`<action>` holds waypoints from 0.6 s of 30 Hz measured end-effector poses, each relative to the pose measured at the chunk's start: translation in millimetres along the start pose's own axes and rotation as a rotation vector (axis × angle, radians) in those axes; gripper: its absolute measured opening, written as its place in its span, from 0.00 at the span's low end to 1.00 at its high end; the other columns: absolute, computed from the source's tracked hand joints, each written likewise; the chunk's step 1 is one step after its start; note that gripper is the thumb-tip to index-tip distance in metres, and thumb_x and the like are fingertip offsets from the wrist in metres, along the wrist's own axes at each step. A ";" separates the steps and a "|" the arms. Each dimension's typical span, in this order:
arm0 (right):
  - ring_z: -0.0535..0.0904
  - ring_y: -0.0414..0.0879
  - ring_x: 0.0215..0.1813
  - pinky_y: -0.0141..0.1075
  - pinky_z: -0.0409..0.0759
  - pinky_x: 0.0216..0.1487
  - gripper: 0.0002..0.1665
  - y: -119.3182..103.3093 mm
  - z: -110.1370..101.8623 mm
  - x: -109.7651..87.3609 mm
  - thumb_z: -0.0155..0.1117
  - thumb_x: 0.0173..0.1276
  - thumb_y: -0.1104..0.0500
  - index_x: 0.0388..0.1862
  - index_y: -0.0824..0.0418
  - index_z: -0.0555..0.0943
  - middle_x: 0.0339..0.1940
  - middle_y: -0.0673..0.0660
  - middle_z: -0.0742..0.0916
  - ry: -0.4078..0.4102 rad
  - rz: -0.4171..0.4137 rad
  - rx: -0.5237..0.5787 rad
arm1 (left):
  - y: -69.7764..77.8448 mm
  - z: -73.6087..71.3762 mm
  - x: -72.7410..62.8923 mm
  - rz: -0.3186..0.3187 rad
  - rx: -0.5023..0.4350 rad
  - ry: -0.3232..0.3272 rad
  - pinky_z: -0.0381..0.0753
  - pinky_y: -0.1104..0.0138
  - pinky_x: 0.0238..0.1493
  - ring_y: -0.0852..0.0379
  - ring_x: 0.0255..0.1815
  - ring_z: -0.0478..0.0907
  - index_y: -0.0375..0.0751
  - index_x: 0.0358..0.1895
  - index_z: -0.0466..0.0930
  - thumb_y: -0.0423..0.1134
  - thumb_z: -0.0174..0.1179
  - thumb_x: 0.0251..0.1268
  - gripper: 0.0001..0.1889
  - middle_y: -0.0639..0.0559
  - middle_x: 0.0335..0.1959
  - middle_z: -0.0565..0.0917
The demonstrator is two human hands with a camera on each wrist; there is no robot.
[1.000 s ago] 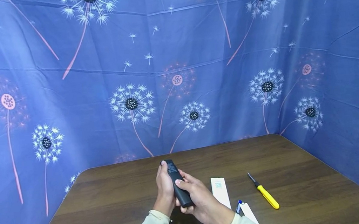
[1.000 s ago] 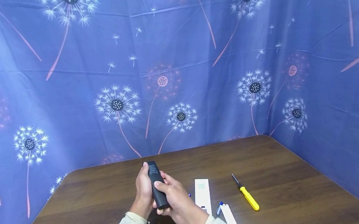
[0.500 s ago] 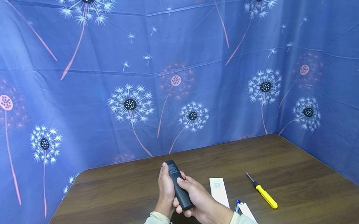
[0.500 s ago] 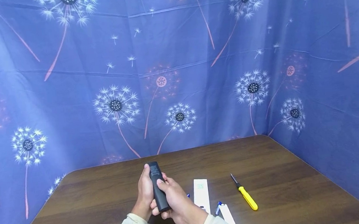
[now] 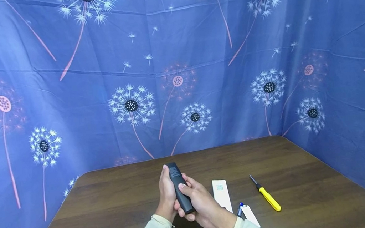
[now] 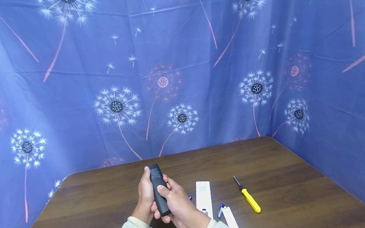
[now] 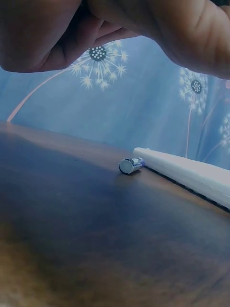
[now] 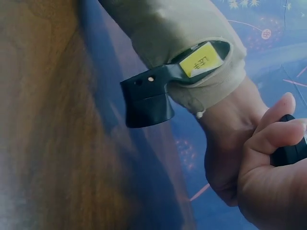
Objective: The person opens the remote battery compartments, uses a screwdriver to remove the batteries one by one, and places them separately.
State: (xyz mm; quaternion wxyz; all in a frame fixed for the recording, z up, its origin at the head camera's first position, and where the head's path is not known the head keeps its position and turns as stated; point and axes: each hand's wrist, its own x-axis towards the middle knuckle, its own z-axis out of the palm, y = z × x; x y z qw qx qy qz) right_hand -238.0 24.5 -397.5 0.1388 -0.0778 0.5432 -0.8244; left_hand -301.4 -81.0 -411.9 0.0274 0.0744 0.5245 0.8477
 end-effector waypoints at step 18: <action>0.77 0.42 0.19 0.30 0.71 0.16 0.30 4.8 3.5 -5.3 0.46 0.79 0.59 0.76 0.59 0.53 0.25 0.58 0.83 0.002 -0.050 -0.012 | 2.0 -1.7 0.0 -0.096 -0.027 -0.061 0.81 0.65 0.32 0.56 0.22 0.81 0.38 0.46 0.67 0.63 0.24 0.80 0.32 0.52 0.26 0.80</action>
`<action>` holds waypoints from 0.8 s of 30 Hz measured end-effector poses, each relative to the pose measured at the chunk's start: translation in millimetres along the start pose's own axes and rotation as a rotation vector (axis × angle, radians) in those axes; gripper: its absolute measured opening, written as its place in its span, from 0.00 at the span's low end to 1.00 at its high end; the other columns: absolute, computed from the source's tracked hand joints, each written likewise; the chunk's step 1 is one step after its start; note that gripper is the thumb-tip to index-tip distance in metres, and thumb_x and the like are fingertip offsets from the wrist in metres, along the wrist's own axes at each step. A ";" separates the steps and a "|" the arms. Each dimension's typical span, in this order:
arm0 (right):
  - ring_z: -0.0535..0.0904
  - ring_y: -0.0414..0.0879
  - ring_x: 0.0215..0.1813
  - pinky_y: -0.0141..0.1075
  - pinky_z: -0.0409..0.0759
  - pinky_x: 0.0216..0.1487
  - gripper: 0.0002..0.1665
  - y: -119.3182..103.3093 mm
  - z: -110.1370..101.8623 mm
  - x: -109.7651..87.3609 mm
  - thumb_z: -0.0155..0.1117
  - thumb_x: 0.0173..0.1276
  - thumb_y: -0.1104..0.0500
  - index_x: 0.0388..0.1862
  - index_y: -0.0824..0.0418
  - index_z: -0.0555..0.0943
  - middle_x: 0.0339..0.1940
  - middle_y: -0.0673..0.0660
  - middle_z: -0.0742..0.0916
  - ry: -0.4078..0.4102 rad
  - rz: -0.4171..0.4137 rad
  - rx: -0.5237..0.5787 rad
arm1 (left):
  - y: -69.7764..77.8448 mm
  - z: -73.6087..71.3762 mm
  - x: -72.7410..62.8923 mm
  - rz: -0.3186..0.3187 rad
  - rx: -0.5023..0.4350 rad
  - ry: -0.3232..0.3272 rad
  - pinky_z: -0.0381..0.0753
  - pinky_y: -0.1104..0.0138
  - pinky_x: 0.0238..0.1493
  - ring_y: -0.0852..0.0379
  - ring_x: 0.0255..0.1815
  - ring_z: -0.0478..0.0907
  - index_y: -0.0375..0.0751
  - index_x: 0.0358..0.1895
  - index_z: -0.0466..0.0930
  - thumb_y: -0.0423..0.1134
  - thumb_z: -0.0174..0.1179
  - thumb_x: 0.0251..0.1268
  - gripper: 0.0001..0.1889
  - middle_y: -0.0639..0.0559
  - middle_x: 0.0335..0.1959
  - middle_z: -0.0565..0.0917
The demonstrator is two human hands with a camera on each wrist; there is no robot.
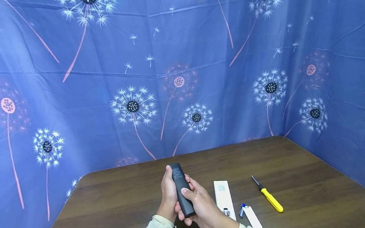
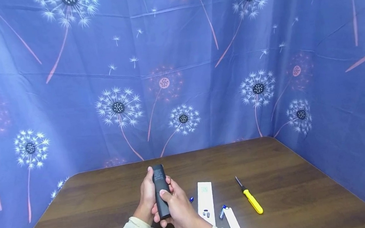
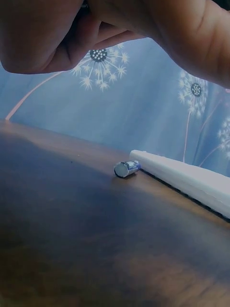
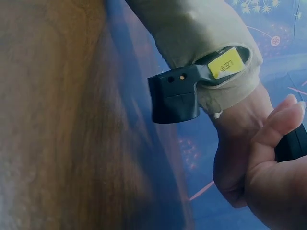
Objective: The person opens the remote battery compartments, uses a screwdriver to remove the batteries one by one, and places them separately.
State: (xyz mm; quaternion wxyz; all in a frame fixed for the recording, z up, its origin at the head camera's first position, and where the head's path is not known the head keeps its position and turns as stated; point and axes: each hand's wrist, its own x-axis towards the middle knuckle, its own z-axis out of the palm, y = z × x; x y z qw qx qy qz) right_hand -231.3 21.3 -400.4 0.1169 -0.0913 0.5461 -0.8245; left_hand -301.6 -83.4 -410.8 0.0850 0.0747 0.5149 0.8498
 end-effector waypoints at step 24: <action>0.77 0.40 0.15 0.29 0.72 0.16 0.36 -1.4 -12.6 1.3 0.52 0.79 0.50 0.81 0.53 0.53 0.18 0.55 0.82 0.018 0.078 0.030 | 1.9 14.7 2.8 0.136 0.046 0.119 0.80 0.66 0.27 0.57 0.24 0.75 0.35 0.65 0.58 0.57 0.25 0.82 0.29 0.48 0.26 0.75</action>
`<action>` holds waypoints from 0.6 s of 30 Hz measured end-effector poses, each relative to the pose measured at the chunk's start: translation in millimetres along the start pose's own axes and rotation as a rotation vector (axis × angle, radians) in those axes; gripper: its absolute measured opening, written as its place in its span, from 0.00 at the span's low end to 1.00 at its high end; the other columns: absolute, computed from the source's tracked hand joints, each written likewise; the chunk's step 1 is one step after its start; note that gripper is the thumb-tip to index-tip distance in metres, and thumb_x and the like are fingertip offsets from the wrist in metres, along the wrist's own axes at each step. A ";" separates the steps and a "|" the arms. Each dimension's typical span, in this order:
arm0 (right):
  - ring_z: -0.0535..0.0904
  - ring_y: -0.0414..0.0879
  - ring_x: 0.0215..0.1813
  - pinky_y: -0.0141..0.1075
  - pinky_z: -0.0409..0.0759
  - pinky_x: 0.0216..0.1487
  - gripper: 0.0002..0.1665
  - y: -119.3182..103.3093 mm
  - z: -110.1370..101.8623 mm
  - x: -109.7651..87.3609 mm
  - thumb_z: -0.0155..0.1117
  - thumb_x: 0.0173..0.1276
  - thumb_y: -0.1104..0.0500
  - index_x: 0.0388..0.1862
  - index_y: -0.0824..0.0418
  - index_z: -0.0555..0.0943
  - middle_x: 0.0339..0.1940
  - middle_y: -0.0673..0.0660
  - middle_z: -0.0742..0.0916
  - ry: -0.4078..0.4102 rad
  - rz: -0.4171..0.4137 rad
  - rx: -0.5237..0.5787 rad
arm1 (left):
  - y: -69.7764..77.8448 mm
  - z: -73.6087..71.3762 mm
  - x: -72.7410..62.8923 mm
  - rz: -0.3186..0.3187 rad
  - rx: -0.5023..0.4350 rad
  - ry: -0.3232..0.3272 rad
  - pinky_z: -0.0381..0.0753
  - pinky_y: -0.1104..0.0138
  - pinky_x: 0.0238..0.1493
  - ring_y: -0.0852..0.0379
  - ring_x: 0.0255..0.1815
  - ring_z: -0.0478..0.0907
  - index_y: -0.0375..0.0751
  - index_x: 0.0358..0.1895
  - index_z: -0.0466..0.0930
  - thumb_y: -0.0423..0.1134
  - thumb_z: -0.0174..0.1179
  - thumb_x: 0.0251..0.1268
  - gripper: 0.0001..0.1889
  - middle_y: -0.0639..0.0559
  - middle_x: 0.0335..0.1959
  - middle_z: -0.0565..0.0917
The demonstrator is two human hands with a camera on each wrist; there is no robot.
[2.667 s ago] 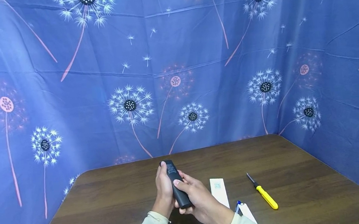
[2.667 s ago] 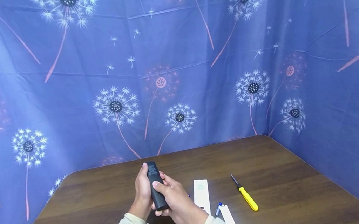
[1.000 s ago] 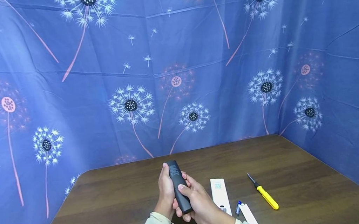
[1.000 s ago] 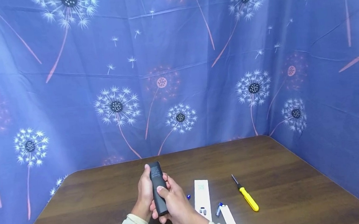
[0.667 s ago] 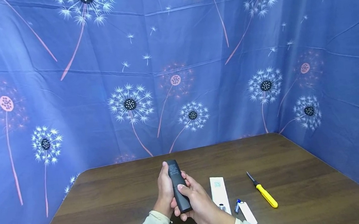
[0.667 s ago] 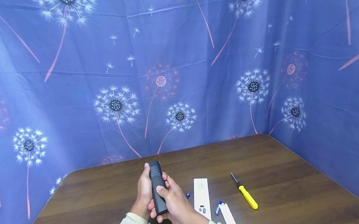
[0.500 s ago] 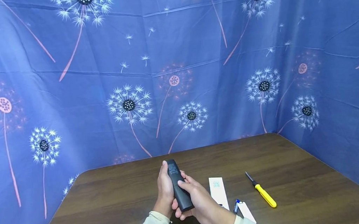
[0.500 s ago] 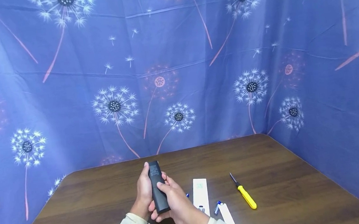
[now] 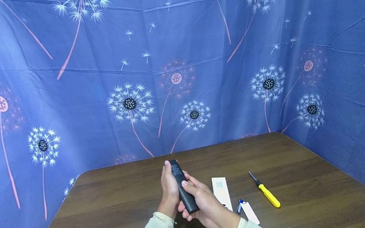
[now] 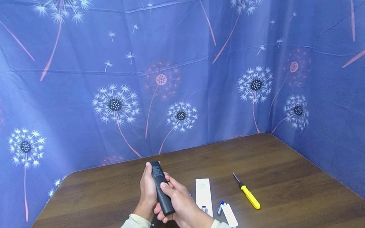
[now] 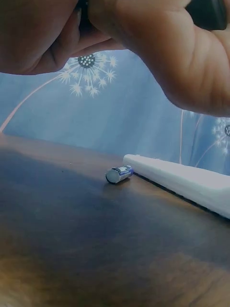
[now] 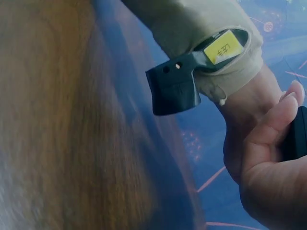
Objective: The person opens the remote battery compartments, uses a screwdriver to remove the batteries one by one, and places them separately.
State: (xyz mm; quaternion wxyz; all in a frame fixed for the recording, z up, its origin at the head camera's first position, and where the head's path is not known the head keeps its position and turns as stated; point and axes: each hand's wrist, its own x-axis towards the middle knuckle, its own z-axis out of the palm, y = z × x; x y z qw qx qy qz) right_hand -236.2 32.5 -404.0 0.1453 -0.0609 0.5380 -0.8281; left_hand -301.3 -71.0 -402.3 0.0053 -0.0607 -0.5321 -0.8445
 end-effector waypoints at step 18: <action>0.78 0.40 0.16 0.29 0.72 0.17 0.36 -11.7 9.4 -0.7 0.48 0.77 0.58 0.81 0.52 0.53 0.20 0.57 0.83 -0.055 -0.016 -0.010 | 8.3 -0.9 -0.4 -0.065 -0.144 -0.054 0.79 0.68 0.24 0.58 0.17 0.76 0.38 0.69 0.55 0.60 0.21 0.81 0.32 0.52 0.23 0.75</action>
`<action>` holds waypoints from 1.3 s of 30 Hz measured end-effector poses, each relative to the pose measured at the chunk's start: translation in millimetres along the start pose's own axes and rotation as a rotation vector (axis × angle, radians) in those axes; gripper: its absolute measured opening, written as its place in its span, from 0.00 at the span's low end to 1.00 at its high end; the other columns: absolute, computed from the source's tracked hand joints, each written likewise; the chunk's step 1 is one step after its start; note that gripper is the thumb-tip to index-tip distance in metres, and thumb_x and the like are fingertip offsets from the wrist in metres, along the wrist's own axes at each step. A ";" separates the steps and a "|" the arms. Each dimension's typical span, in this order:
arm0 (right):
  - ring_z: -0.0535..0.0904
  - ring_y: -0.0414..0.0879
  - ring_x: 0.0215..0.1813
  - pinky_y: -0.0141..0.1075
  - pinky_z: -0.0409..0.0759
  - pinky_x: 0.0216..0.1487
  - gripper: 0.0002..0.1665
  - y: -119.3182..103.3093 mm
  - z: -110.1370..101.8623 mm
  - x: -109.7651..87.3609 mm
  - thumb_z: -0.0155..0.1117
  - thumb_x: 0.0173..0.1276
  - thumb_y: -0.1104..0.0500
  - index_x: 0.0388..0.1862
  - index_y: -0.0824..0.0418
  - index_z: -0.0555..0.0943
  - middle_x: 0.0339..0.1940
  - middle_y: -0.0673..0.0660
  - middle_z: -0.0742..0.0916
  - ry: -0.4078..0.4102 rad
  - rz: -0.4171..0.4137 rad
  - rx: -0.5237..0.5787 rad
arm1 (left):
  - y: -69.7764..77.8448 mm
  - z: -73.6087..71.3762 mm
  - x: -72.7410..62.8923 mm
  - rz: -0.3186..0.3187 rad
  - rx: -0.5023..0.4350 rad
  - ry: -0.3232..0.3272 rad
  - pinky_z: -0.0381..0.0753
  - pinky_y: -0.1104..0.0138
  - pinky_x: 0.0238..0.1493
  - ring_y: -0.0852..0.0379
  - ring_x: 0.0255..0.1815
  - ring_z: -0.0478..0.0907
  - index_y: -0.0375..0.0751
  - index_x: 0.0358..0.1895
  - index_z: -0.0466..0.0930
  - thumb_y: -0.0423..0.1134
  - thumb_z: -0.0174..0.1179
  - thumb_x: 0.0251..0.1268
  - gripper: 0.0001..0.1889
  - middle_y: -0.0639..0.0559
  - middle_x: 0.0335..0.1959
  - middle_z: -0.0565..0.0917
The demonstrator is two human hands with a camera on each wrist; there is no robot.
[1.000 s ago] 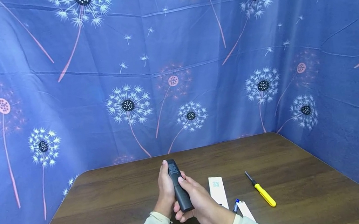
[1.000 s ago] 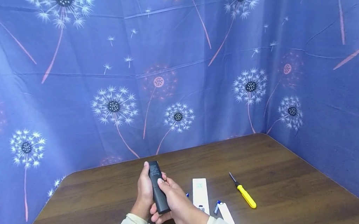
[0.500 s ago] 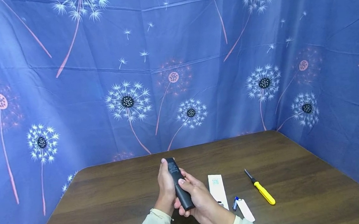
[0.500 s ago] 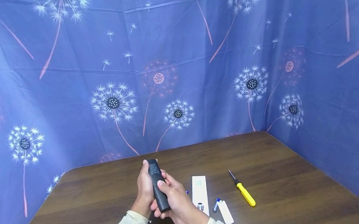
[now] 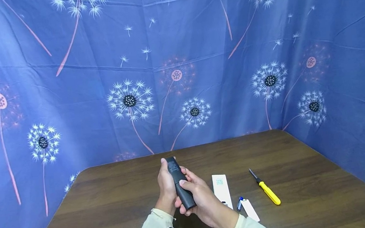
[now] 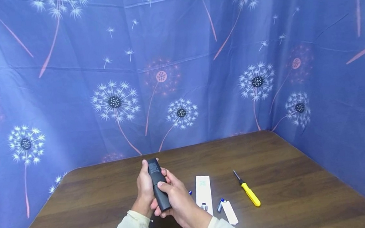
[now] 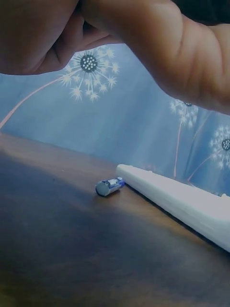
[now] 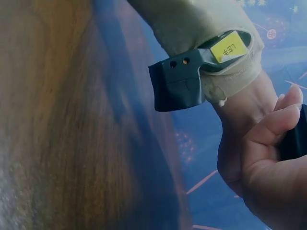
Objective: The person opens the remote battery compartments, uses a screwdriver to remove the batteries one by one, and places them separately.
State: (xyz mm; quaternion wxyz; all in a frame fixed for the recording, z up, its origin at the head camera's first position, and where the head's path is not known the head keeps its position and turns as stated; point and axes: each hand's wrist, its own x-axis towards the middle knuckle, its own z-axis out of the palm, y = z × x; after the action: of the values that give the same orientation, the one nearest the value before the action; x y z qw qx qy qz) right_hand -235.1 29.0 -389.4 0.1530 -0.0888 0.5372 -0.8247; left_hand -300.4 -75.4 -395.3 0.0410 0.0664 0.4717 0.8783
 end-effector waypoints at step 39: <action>0.80 0.40 0.44 0.34 0.77 0.39 0.22 -1.5 -3.7 -21.0 0.69 0.65 0.48 0.55 0.56 0.81 0.45 0.50 0.85 0.312 -0.389 -1.223 | -4.1 -14.2 13.2 0.036 0.004 0.177 0.80 0.61 0.21 0.55 0.16 0.74 0.44 0.63 0.56 0.67 0.28 0.78 0.31 0.49 0.23 0.74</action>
State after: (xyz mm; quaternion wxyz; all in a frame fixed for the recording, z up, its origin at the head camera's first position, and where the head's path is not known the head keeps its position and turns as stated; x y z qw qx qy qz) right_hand -216.8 40.1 -389.2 -0.1564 -0.1348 0.8988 -0.3866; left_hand -315.6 -83.0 -405.5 -0.0168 -0.0027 0.4738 0.8805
